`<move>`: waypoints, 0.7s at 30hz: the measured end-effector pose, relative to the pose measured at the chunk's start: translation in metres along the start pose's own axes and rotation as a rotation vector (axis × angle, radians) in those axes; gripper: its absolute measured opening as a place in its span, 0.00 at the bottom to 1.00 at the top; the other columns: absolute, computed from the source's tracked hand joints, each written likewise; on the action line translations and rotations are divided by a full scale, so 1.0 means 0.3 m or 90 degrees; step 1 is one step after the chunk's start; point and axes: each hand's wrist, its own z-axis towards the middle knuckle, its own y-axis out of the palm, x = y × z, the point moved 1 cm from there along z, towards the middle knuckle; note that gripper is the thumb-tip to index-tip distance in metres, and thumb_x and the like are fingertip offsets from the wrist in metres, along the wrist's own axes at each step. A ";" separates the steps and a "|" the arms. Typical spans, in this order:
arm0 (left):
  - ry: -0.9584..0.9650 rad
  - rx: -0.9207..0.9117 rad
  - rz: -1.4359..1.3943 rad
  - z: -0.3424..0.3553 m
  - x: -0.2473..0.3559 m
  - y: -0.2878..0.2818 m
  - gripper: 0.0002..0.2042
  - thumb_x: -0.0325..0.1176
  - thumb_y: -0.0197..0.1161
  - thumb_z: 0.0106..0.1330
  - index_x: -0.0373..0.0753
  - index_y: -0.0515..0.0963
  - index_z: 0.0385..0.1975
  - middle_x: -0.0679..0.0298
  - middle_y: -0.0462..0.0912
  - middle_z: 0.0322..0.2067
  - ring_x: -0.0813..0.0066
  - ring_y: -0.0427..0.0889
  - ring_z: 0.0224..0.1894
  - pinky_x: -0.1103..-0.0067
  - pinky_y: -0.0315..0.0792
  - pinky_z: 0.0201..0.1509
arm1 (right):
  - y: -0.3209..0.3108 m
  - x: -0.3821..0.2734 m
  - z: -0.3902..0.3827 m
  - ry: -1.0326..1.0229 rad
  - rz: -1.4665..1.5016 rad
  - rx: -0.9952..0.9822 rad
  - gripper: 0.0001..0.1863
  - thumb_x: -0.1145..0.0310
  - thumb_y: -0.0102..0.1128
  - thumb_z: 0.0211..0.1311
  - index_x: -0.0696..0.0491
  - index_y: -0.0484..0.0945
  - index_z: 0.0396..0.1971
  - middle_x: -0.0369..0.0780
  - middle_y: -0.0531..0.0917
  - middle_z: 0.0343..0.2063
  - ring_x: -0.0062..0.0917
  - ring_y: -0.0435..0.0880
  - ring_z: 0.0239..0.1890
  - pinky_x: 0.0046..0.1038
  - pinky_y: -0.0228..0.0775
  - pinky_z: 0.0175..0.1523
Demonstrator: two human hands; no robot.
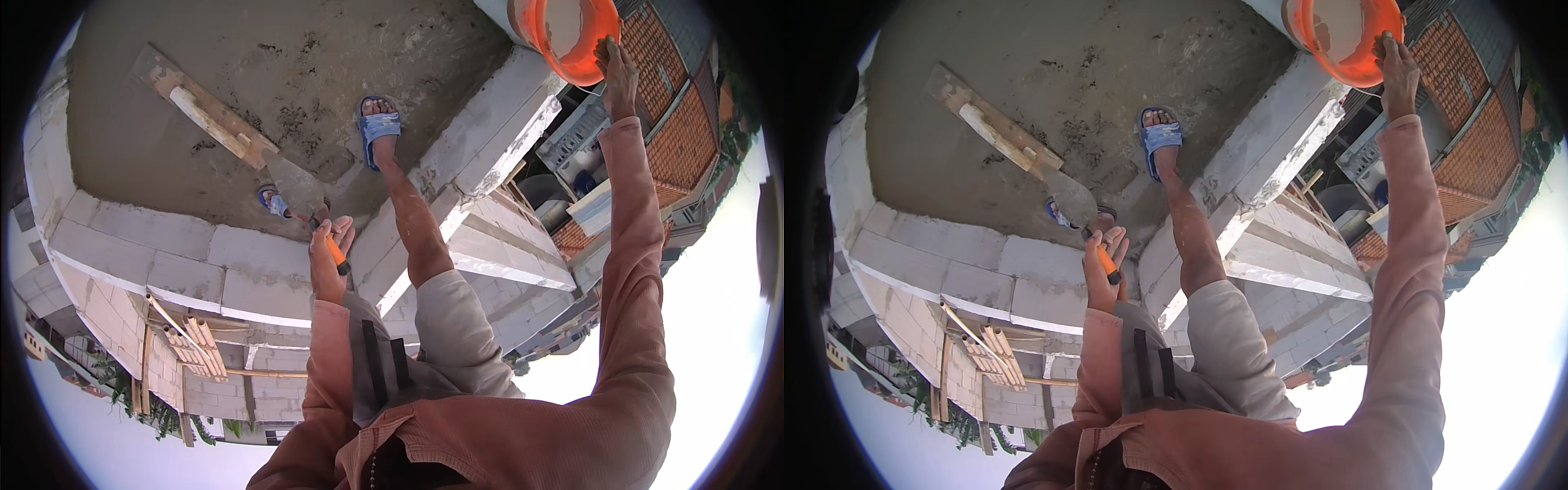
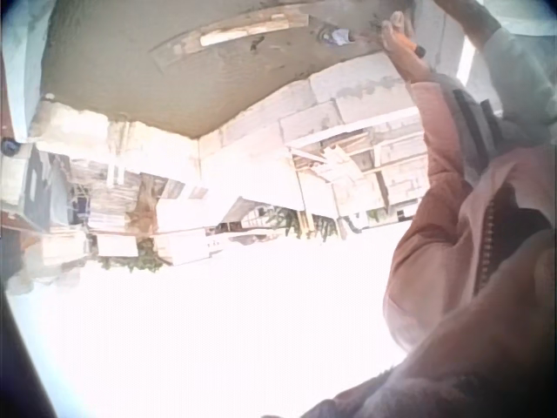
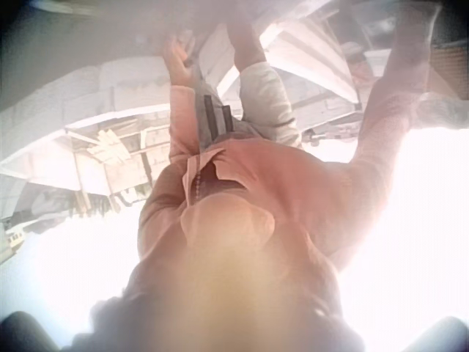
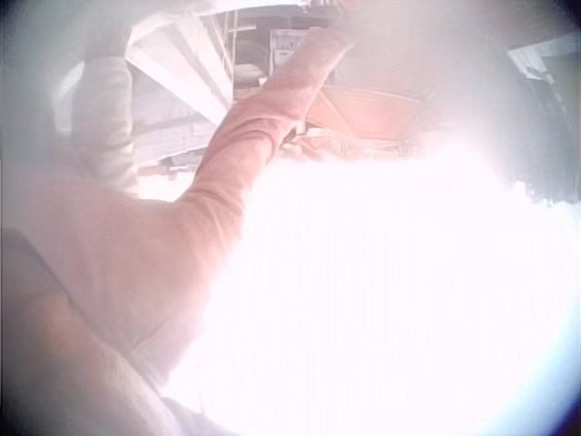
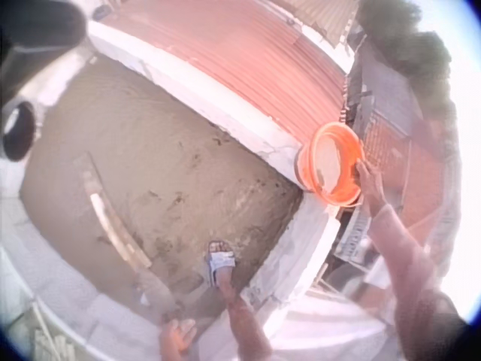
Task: The person smooths and levels wet cement using a wooden float and a trowel, pours water from a bucket onto the surface, and continues spreading and smoothing the cement with the tools.
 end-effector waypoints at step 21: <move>0.048 0.253 -0.135 -0.215 0.032 -0.323 0.15 0.47 0.51 0.68 0.39 0.67 0.33 0.54 0.75 0.48 0.61 0.71 0.60 0.67 0.63 0.68 | -0.128 0.476 0.076 0.324 0.528 -0.351 0.15 0.70 0.52 0.69 0.65 0.72 0.49 0.48 0.77 0.50 0.35 0.78 0.51 0.33 0.78 0.55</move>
